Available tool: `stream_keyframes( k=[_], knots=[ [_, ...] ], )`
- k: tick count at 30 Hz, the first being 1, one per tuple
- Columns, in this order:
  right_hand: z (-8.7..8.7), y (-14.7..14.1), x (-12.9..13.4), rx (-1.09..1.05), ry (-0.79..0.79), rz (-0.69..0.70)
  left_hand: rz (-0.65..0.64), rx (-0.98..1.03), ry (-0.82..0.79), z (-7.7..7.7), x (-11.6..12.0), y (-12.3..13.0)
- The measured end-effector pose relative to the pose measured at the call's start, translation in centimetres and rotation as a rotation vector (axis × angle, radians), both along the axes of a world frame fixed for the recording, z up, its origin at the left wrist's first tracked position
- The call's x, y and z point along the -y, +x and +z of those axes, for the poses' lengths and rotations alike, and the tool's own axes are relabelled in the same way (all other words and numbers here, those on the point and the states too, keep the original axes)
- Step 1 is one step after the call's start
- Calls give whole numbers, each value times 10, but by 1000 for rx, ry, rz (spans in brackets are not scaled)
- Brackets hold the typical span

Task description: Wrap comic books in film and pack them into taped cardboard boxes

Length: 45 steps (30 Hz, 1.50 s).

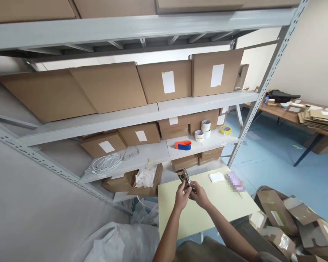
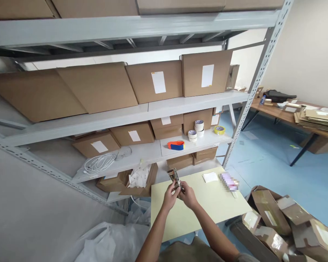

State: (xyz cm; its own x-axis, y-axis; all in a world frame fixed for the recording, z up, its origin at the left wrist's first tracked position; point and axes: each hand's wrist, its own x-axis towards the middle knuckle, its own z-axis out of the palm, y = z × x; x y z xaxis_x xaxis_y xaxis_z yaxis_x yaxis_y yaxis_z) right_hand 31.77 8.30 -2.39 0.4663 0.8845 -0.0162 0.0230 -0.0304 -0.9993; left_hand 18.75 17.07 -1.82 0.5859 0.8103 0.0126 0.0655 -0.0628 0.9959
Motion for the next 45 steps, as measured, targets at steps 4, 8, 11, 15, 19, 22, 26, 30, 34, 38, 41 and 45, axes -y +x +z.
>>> stream_keyframes(
  k=[4, 8, 11, 15, 19, 22, 26, 30, 34, 38, 41, 45],
  knots=[
    [5, -31, -14, 259, -25, -2, -5, 53, -38, 9, -10, -1],
    [6, -44, -27, 431, 43, 35, 60, 118, -111, 7, -39, -23],
    [6, -32, -33, 413, 13, -117, 72, 187, -157, 4, -66, -50],
    [13, -14, -30, 19, -66, -134, -122, 291, -306, 3, -90, -78],
    [29, -20, -23, -310, -30, 50, -191, 292, -305, 1, -95, -77],
    [38, -34, -23, -339, 18, -29, 20, 123, -124, 0, -92, -67],
    [43, -54, -32, -232, 111, -136, 25, 41, 41, 14, -76, -56],
    [42, -72, -40, -13, 82, -64, -204, 162, -40, 38, -60, -49],
    [36, -67, -42, 154, 86, -15, -191, 230, -126, 42, -71, -61],
    [30, -41, -42, 110, -4, -313, -231, 332, -398, 34, -87, -85],
    [29, -33, -39, -131, -14, -233, -275, 340, -532, 26, -90, -94],
    [26, -36, -33, -296, 56, -197, -239, 276, -512, 9, -91, -88]
  ],
)
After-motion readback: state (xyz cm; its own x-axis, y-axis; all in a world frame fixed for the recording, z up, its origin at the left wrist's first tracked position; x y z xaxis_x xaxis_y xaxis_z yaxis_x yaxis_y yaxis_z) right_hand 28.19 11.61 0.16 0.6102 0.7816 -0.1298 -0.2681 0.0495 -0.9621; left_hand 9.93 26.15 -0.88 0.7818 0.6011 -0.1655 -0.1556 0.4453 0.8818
